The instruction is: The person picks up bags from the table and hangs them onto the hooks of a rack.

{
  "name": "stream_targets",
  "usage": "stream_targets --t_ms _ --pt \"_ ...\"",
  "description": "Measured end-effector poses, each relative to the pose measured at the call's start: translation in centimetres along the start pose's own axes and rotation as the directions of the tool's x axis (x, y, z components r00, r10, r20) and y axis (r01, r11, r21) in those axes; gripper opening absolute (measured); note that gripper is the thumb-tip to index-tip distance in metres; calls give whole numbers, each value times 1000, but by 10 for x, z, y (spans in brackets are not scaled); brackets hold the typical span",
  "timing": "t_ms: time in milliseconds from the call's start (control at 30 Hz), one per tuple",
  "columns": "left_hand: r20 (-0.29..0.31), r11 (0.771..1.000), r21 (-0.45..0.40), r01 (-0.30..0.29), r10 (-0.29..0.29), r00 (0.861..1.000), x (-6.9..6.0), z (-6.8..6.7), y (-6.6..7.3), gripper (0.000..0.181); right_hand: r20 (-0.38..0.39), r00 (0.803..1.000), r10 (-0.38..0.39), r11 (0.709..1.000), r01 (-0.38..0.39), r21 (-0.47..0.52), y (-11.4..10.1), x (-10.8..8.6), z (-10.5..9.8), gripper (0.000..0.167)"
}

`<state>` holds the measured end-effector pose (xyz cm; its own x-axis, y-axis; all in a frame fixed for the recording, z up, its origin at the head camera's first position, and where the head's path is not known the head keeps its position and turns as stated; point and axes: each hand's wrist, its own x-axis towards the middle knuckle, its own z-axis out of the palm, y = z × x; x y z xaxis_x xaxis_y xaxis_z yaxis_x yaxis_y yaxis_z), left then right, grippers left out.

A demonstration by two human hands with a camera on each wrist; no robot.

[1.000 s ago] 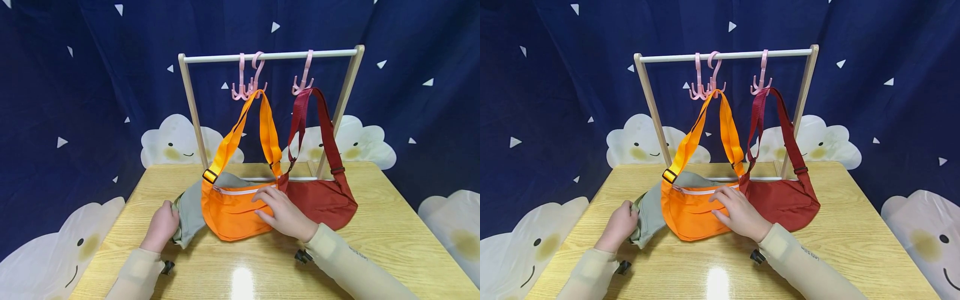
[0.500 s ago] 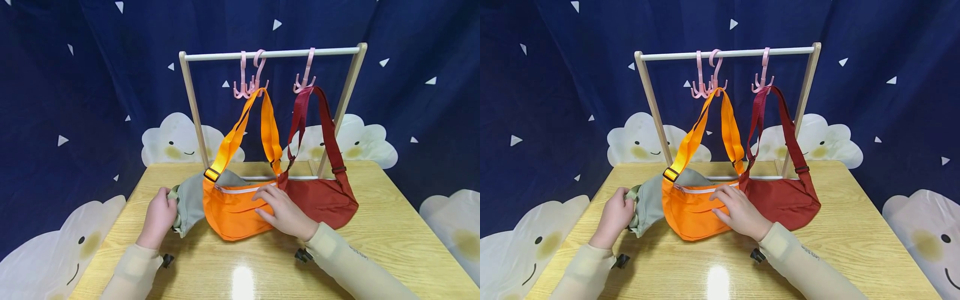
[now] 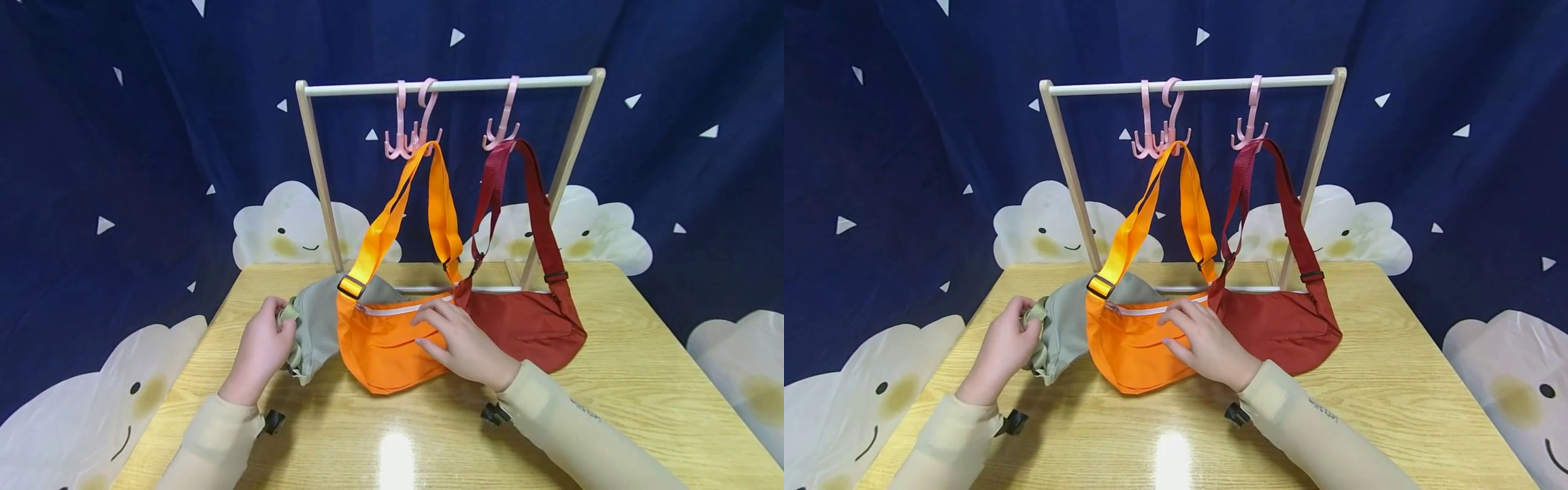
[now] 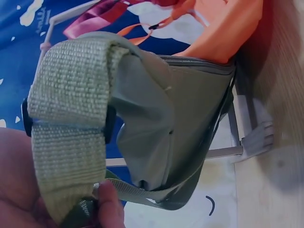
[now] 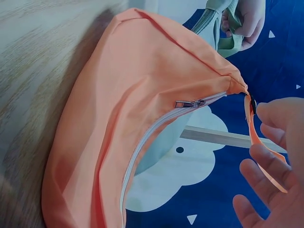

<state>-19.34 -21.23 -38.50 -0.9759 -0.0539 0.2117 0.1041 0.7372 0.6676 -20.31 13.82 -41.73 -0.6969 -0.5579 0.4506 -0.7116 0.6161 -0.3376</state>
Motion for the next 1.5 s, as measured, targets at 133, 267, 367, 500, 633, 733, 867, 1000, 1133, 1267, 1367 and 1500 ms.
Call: stream_targets --t_ms 133,267,367,500,633,733,867,1000,1133,1267,1367,1500 --pt "14 1000 -4 1 -1 1000 0 0 1 29 2 1000 -2 1000 2 1 -1 1 -1 26" --pt "22 1000 12 5 -6 1000 -1 -1 -1 28 9 1000 -5 1000 5 7 -2 2 0 25" --pt "-16 1000 20 -5 5 1000 -1 -4 -2 29 11 1000 -9 1000 9 10 -3 2 0 26" --pt "-93 999 25 -47 49 994 0 -7 2 29 11 1000 -9 1000 9 7 -4 3 0 27" --pt "-142 994 30 -102 106 984 1 -9 9 28 18 1000 -9 1000 9 5 -5 5 -1 26" --pt "-180 987 34 -159 162 970 1 -9 15 27 20 1000 -21 1000 21 0 -6 7 -1 27" --pt "-218 971 45 -234 238 946 0 -11 22 26 22 999 -40 999 40 -10 -7 10 -3 26" --pt "-220 960 60 -275 282 934 1 -12 28 27 22 997 -71 997 72 -9 -9 15 -7 27" --pt "-199 952 73 -297 306 931 4 -14 34 27 23 992 -120 992 121 -19 -16 25 -16 27" --pt "-165 952 59 -301 307 938 8 -16 44 28 12 981 -194 980 195 -46 -28 43 -28 24" --pt "-139 960 29 -277 279 950 10 -17 53 30 -2 968 -251 967 251 -54 -40 59 -38 23" --pt "-107 970 -3 -241 240 965 11 -18 63 29 -10 953 -302 952 301 -62 -56 79 -48 27"
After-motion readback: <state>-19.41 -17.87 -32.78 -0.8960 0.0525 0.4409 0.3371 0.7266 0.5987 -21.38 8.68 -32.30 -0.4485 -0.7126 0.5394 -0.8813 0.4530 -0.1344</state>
